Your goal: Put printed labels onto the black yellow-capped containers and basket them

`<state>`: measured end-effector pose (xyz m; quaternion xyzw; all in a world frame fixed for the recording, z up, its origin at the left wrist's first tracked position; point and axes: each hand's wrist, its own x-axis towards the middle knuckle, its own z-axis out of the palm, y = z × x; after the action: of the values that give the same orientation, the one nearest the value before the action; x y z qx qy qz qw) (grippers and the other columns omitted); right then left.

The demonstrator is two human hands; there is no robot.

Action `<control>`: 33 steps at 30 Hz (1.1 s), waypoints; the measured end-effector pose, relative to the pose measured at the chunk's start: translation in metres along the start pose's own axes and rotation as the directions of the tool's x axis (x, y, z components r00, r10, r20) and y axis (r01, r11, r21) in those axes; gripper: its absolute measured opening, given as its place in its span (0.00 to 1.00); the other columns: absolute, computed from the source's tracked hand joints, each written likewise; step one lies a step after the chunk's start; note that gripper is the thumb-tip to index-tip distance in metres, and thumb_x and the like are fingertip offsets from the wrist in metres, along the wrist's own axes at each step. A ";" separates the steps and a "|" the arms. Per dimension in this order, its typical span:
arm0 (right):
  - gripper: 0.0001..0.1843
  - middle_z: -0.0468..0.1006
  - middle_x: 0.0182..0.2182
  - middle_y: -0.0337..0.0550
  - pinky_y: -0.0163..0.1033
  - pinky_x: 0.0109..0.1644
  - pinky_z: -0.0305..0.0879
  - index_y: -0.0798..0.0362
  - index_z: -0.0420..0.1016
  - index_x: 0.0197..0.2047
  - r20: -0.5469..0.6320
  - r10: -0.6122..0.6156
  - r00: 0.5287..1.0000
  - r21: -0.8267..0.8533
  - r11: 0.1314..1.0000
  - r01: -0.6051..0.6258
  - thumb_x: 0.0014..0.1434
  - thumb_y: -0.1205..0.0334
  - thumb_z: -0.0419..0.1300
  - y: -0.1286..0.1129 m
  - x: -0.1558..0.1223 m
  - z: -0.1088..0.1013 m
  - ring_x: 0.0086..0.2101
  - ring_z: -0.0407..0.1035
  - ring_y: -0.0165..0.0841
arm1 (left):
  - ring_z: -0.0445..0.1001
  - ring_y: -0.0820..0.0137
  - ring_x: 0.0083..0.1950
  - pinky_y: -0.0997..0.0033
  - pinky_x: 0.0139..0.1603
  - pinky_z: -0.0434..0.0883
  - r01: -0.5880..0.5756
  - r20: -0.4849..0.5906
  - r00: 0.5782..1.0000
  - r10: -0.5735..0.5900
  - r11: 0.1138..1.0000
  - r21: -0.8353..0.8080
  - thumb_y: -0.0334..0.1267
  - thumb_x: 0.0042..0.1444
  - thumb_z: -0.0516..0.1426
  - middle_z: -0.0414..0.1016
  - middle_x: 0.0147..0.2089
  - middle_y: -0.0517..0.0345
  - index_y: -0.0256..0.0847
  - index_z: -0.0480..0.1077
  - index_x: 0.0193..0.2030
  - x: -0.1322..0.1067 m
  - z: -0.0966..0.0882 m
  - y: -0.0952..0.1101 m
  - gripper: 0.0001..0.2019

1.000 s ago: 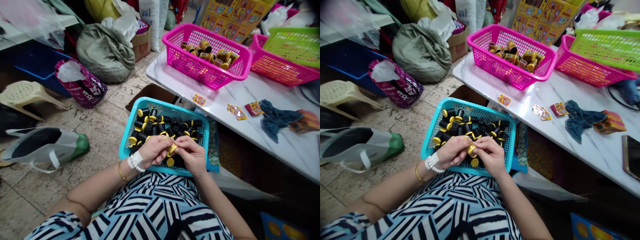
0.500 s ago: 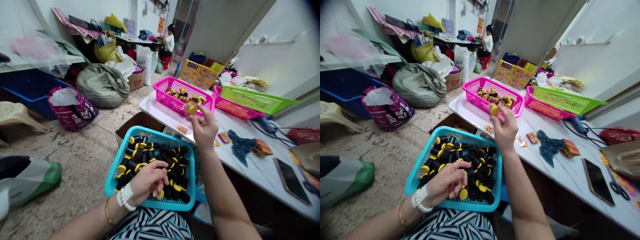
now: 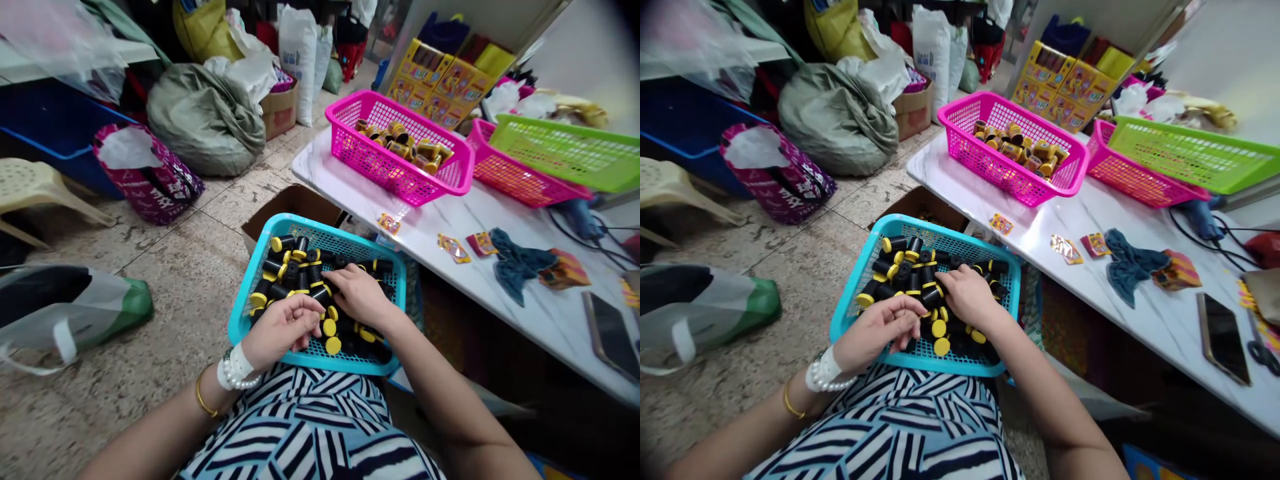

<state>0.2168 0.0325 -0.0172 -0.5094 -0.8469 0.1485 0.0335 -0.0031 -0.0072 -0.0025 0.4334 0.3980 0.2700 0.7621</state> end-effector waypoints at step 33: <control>0.16 0.76 0.24 0.39 0.32 0.22 0.61 0.52 0.76 0.31 -0.192 0.618 0.763 0.920 0.384 -0.080 0.58 0.48 0.62 0.017 -0.058 -0.035 0.22 0.66 0.28 | 0.73 0.65 0.35 0.66 0.43 0.68 -0.604 0.305 0.785 0.540 0.552 0.575 0.34 0.43 0.68 0.79 0.32 0.54 0.41 0.80 0.31 0.225 0.032 0.123 0.06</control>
<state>0.2660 -0.0029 0.0169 -0.6112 -0.4712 0.4210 0.4766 0.1366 0.2075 0.0313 0.7854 0.2669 0.3280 0.4520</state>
